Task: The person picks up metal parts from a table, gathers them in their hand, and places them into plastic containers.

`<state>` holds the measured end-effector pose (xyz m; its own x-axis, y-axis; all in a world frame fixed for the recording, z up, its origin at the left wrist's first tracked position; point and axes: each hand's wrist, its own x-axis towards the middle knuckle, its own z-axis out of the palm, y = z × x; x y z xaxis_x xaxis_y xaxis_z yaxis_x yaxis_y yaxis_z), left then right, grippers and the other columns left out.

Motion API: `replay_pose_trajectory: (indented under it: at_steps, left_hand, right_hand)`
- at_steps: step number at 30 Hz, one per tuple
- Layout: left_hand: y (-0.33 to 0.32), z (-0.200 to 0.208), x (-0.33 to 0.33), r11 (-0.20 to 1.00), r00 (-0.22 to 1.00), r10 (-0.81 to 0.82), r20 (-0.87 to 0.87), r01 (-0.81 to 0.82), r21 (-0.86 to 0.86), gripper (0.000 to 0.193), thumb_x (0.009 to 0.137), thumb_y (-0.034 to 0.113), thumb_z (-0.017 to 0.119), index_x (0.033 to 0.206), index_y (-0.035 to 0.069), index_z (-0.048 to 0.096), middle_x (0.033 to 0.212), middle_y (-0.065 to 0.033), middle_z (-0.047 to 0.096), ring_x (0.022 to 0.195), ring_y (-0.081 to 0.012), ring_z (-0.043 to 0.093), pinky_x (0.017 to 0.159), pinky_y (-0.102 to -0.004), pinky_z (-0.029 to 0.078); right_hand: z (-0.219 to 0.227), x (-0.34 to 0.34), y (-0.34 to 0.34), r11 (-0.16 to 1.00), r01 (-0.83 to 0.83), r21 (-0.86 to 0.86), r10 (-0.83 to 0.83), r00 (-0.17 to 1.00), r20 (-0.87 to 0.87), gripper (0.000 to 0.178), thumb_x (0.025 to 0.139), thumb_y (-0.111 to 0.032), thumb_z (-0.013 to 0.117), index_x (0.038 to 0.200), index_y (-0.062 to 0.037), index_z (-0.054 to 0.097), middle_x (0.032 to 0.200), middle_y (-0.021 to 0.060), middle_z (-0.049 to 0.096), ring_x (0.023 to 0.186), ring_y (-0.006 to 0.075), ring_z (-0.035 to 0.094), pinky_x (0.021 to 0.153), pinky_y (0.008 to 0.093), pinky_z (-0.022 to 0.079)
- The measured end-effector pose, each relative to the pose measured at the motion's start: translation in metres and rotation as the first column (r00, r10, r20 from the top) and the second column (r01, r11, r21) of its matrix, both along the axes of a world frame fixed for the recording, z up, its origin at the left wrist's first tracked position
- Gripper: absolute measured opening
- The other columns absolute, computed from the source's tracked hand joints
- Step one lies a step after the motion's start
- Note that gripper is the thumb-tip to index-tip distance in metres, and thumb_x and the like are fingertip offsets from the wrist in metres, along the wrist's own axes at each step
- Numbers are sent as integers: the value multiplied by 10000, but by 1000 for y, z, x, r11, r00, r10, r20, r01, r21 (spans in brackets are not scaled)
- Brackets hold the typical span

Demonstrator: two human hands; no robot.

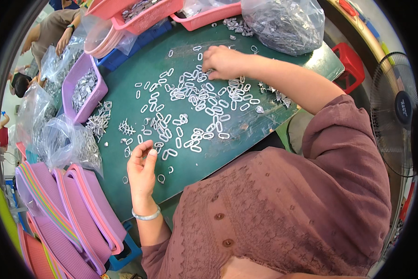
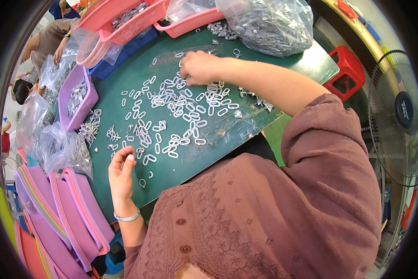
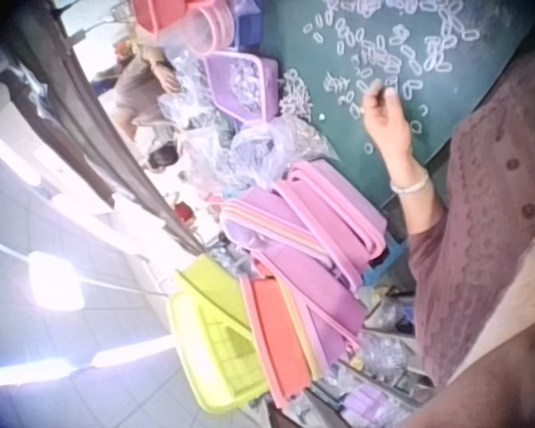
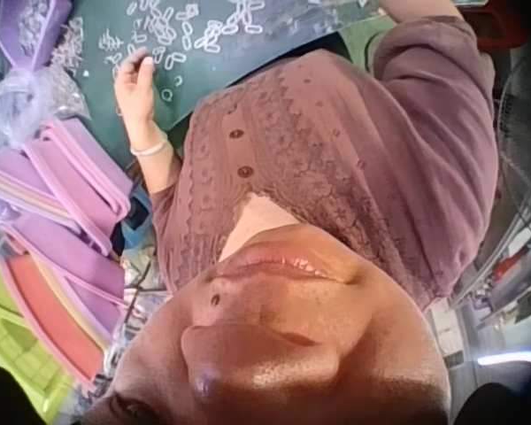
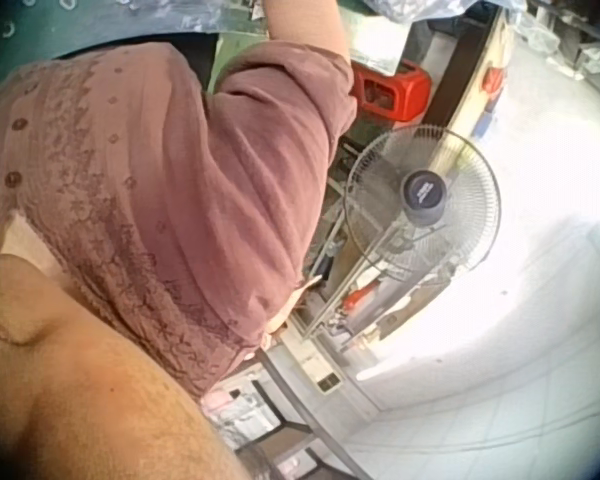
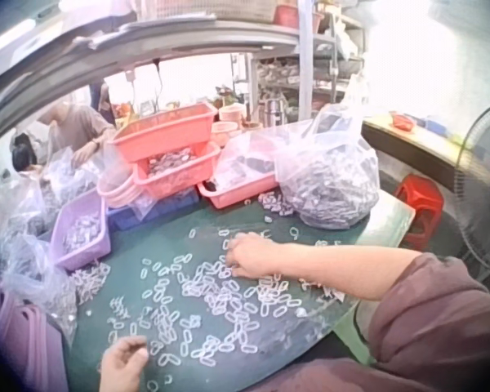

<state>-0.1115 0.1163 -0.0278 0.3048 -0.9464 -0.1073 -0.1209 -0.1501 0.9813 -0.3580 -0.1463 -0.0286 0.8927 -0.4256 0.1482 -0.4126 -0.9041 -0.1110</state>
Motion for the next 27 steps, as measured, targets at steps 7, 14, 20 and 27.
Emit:
replay_pose_trajectory:
  at_steps: [7, 14, 20, 27]
  left_hand:
    - [3, 0, -3, 1000, 1000, 9, -7, -8, 19, 261, 819, 70, 572, 1059, -24, 531, 929, -43, 553, 801, -66, 505, 700, -183, 408]
    - [0, -3, -5, 1000, 1000, 5, -5, -5, 19, 257, 828, 68, 557, 1063, -31, 528, 929, -33, 558, 819, -76, 509, 730, -193, 406]
    - [-2, -3, -5, 1000, 1000, -21, 11, 21, 10, 238, 844, 99, 527, 1059, -4, 534, 972, -35, 568, 866, -98, 519, 734, -226, 417]
    - [0, -1, -3, 1000, 1000, -19, 19, 18, 22, 235, 843, 93, 523, 1055, -8, 535, 966, -35, 566, 867, -101, 519, 735, -228, 418]
  right_hand:
    - [-13, 1, 3, 999, -1, 41, -6, 983, 183, 138, 722, -179, 557, 769, -77, 637, 800, 90, 598, 821, 278, 555, 718, 390, 438]
    - [14, -26, -53, 930, 337, 148, -363, 905, 223, 165, 733, -188, 556, 817, -73, 639, 779, 132, 625, 744, 303, 595, 696, 378, 471]
    - [20, -37, -69, 876, 338, 345, -351, 936, -26, 256, 741, -225, 601, 937, -60, 615, 824, 111, 628, 772, 247, 592, 710, 337, 458]
    - [28, -41, -69, 896, 223, 384, -173, 972, -160, 269, 693, -92, 622, 955, -34, 595, 756, 74, 608, 733, 179, 578, 668, 293, 448]
